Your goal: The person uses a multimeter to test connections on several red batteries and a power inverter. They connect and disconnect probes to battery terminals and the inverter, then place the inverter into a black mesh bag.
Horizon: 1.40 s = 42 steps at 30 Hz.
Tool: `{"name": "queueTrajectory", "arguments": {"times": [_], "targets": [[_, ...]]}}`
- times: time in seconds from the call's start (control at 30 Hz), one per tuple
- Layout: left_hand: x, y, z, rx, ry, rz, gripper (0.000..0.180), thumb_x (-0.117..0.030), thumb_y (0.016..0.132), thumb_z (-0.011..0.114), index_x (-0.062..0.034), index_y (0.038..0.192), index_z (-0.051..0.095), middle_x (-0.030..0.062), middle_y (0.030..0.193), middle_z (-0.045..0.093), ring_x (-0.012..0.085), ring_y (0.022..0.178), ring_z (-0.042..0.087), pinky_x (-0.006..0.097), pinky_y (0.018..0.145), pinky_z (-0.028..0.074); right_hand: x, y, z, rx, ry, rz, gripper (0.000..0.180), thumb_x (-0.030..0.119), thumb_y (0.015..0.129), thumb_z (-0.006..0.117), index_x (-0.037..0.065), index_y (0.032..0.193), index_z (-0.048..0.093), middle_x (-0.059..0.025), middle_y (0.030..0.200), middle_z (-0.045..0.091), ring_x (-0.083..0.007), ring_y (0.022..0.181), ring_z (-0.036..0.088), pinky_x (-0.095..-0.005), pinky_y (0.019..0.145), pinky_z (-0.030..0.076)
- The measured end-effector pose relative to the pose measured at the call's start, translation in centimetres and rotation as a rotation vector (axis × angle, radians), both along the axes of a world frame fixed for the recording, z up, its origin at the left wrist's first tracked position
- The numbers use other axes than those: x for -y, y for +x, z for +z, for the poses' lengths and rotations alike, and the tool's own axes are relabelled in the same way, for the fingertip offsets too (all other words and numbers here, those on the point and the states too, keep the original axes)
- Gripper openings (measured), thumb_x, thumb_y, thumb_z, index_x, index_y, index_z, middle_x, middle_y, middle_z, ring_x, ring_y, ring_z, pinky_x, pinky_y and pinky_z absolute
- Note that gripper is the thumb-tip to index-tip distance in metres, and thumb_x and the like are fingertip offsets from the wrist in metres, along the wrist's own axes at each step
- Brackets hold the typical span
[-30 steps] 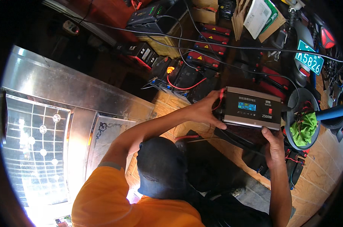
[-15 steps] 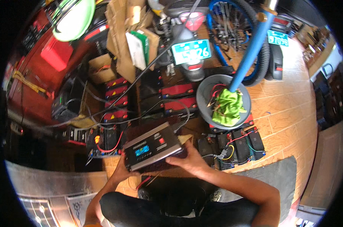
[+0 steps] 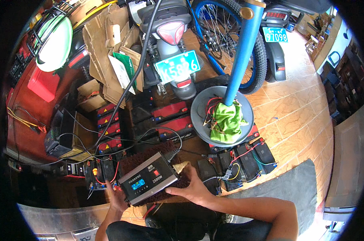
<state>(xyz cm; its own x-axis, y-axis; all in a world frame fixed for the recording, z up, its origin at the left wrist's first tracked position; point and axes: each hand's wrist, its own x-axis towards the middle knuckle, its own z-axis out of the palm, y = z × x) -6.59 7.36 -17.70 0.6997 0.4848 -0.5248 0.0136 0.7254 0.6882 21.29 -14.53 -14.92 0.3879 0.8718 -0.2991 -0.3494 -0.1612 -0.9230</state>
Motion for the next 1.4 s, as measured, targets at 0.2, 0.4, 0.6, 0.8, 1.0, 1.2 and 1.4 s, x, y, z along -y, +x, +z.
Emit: {"name": "queueTrajectory", "arguments": {"times": [0.2, 0.4, 0.6, 0.8, 1.0, 1.2, 1.4], "targets": [[-2.3, 4.7, -4.6, 0.185, -0.097, 0.014, 0.108, -0.092, 0.088, 0.039, -0.0087, 0.156, 0.046, 0.0168, 0.153, 0.054, 0.0346, 0.138, 0.054, 0.051, 0.117, 0.042, -0.7, 0.9, -0.1, -0.084, -0.012, 0.041, 0.12, 0.044, 0.073, 0.097, -0.012, 0.154, 0.028, -0.0253, 0.156, 0.044, -0.0316, 0.148, 0.039, -0.0411, 0.125, 0.027], [-4.0, 6.9, -6.0, 0.305, -0.099, 0.06, 0.107, -0.09, 0.089, 0.041, -0.0082, 0.158, 0.044, 0.0163, 0.155, 0.053, 0.0347, 0.139, 0.053, 0.05, 0.119, 0.041, -0.8, 0.8, -0.9, -0.036, -0.116, 0.077, 0.121, 0.05, 0.074, 0.095, -0.012, 0.154, 0.027, -0.0259, 0.153, 0.046, -0.0343, 0.146, 0.041, -0.0416, 0.124, 0.029], [-3.1, 7.5, -5.1, 0.236, -0.061, 0.051, 0.107, -0.09, 0.089, 0.041, -0.0082, 0.159, 0.042, 0.0156, 0.156, 0.052, 0.0351, 0.14, 0.052, 0.049, 0.119, 0.04, -1.0, 0.4, -0.4, -0.278, -0.081, 0.018, 0.12, 0.027, 0.077, 0.096, -0.006, 0.159, 0.015, -0.0186, 0.153, 0.045, -0.0269, 0.142, 0.044, -0.04, 0.121, 0.033], [-3.1, 7.3, -4.8, 0.132, -0.306, 0.137, 0.1, -0.087, 0.092, 0.043, -0.011, 0.156, 0.047, 0.0136, 0.155, 0.053, 0.0332, 0.137, 0.054, 0.049, 0.117, 0.042, -1.0, 0.1, 0.6, -0.365, -0.104, -0.024, 0.104, 0.02, 0.077, 0.096, 0.003, 0.156, 0.03, -0.0143, 0.146, 0.051, -0.0258, 0.136, 0.05, -0.0434, 0.117, 0.039], [-2.9, 7.4, -4.4, 0.101, -0.255, 0.059, 0.108, -0.094, 0.087, 0.038, -0.013, 0.157, 0.047, 0.0134, 0.157, 0.052, 0.0334, 0.138, 0.055, 0.049, 0.116, 0.043, -1.1, -0.1, 2.0, -0.407, -0.139, -0.055, 0.093, 0.016, 0.08, 0.093, 0.005, 0.152, 0.035, -0.0124, 0.142, 0.054, -0.0247, 0.131, 0.054, -0.0429, 0.111, 0.045], [-3.1, 7.3, -3.9, 0.135, -0.229, 0.035, 0.108, -0.094, 0.087, 0.038, -0.013, 0.158, 0.046, 0.0134, 0.157, 0.052, 0.0336, 0.139, 0.054, 0.049, 0.118, 0.041, -1.1, 0.2, 1.9, -0.41, -0.164, -0.038, 0.09, 0.014, 0.082, 0.091, 0.002, 0.152, 0.036, -0.0127, 0.141, 0.056, -0.0247, 0.131, 0.055, -0.0419, 0.112, 0.044], [-2.9, 6.8, -2.6, 0.122, -0.16, -0.016, 0.112, -0.096, 0.083, 0.039, -0.0133, 0.158, 0.045, 0.0141, 0.158, 0.05, 0.0336, 0.141, 0.052, 0.051, 0.119, 0.04, -0.8, 0.4, 0.9, -0.316, -0.126, -0.011, 0.096, 0.019, 0.083, 0.092, -0.001, 0.155, 0.032, -0.0138, 0.147, 0.052, -0.025, 0.135, 0.052, -0.0403, 0.114, 0.043]]}}
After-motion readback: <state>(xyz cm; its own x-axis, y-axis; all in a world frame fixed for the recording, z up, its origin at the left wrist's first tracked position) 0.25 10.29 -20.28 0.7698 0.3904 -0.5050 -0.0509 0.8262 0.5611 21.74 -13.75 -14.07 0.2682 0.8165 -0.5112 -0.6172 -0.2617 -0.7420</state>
